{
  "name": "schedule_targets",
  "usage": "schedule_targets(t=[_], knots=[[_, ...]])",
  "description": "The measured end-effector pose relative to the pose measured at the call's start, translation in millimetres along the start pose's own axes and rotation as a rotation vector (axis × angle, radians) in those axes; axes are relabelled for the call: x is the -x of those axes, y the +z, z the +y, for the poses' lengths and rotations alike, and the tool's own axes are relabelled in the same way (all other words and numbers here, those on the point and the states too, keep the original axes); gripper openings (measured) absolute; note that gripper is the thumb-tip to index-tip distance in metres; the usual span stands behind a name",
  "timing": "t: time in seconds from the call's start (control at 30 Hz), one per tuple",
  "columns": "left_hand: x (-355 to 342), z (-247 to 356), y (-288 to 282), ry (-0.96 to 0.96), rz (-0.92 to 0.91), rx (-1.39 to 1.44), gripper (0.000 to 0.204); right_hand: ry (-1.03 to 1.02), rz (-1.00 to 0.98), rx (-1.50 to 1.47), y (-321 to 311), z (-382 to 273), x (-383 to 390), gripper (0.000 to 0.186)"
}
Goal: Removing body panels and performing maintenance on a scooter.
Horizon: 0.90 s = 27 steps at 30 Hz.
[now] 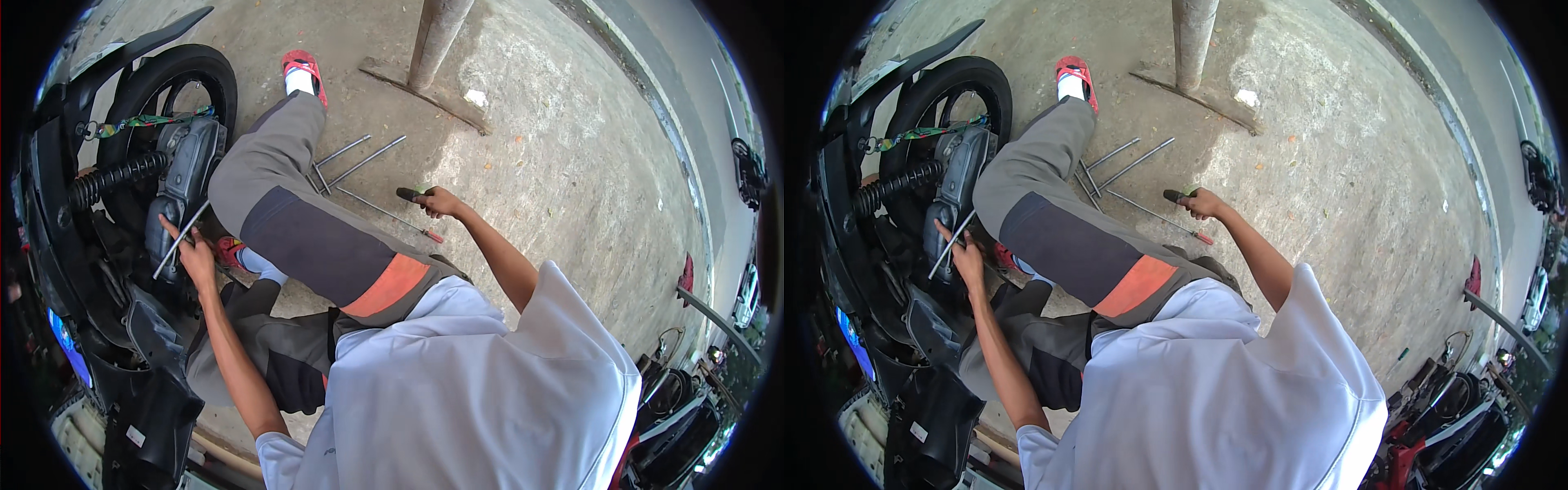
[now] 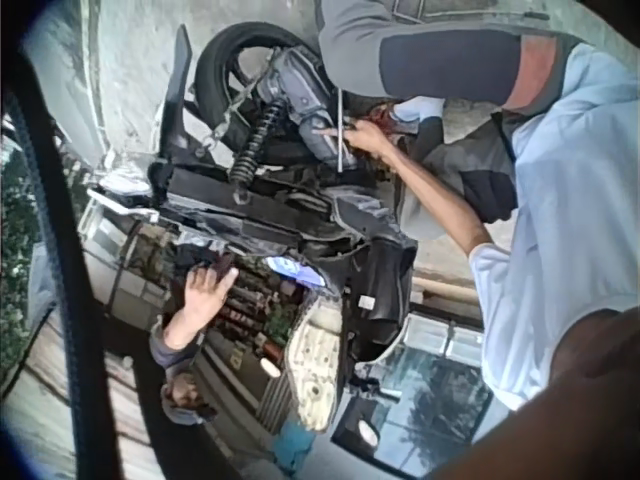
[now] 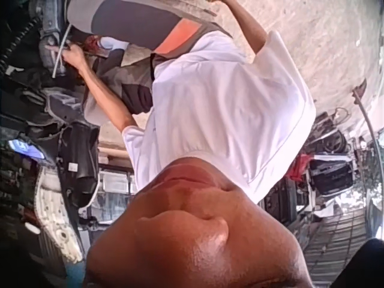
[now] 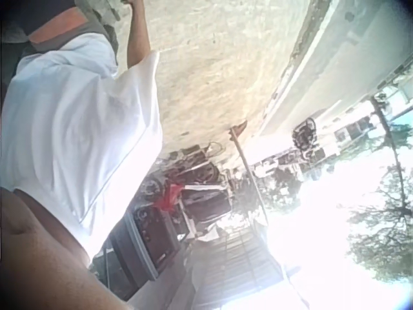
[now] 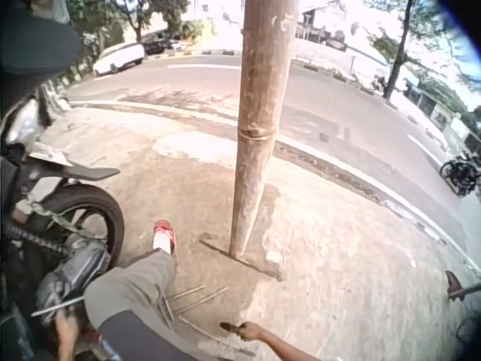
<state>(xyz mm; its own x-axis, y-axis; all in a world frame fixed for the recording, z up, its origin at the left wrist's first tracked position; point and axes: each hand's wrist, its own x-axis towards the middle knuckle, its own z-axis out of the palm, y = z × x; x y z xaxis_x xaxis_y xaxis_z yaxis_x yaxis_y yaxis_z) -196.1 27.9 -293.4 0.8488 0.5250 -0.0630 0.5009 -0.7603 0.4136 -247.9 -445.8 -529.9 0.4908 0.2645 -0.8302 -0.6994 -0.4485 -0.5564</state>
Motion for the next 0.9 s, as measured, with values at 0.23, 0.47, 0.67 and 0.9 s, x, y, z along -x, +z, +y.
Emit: schedule_targets(t=[0.23,0.47,0.67,0.9], knots=[[1.1,21.7,9.0,0.009,0.13,-0.082,0.077,-0.111,0.124,0.689,36.2,41.2,-15.9,0.059],[-0.6,34.7,15.3,-0.033,0.113,-0.059,0.078,-0.147,0.042,0.986,77.5,105.5,-17.5,0.028],[0.8,23.8,8.7,-0.005,0.13,-0.003,0.08,-0.095,0.485,0.406,51.6,72.5,9.9,0.028],[4.2,18.8,16.4,0.027,0.11,0.033,0.083,-0.421,0.794,0.139,-20.7,-6.1,69.7,0.022]])
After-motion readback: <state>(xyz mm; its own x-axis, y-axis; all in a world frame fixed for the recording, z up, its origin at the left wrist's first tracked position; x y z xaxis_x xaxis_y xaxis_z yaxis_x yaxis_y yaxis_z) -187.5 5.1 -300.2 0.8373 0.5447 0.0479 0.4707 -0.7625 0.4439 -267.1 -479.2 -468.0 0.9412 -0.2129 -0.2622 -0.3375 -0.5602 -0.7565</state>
